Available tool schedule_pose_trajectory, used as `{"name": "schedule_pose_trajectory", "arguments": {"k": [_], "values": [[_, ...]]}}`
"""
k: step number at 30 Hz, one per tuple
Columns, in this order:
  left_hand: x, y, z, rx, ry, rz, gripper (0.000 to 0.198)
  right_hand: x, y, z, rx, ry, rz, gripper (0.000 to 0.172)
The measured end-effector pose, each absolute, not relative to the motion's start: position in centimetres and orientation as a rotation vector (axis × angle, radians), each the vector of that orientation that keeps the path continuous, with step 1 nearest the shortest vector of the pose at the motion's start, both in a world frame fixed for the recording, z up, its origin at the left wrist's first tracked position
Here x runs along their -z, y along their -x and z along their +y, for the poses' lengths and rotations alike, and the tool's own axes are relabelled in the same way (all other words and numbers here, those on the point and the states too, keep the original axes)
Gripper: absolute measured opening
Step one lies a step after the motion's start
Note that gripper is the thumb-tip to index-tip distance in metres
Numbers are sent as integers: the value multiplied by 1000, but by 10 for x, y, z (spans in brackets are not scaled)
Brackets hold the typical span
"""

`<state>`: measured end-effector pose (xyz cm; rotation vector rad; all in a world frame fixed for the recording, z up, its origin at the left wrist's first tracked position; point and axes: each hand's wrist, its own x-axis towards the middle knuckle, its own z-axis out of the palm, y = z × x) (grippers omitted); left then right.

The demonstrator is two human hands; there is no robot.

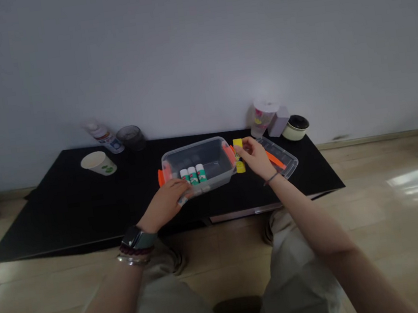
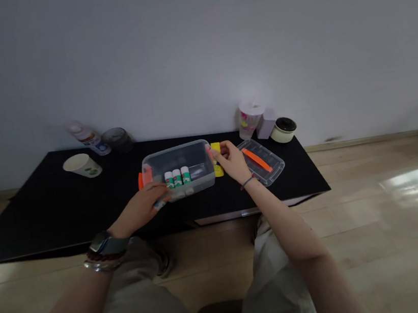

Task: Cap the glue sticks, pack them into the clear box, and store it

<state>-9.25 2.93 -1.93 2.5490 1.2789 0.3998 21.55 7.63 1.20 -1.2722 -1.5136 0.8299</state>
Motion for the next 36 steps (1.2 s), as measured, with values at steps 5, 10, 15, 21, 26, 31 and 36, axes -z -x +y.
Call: {"name": "schedule_pose_trajectory", "arguments": {"k": [5, 10, 15, 21, 26, 31, 36], "values": [[21, 76, 22, -390, -2590, 1166, 31, -9, -209, 74, -755, 1461, -1741, 37], [18, 58, 13, -404, -2623, 1081, 29, -11, -196, 73, -502, 1800, -2217, 32], [15, 42, 6, -373, -2673, 1006, 26, 0, -185, 80, -658, 2163, -2396, 38], [14, 38, 4, -344, -2663, 993, 25, 16, -183, 85, -888, 2236, -2423, 40], [17, 39, 5, -363, -2653, 981, 26, 29, -190, 91, -1005, 2172, -2320, 36], [19, 40, 4, -380, -2662, 969, 29, 46, -197, 97, -1122, 2039, -2103, 35], [19, 40, 4, -380, -2653, 980, 30, 57, -197, 92, -1167, 1720, -1842, 33]]}}
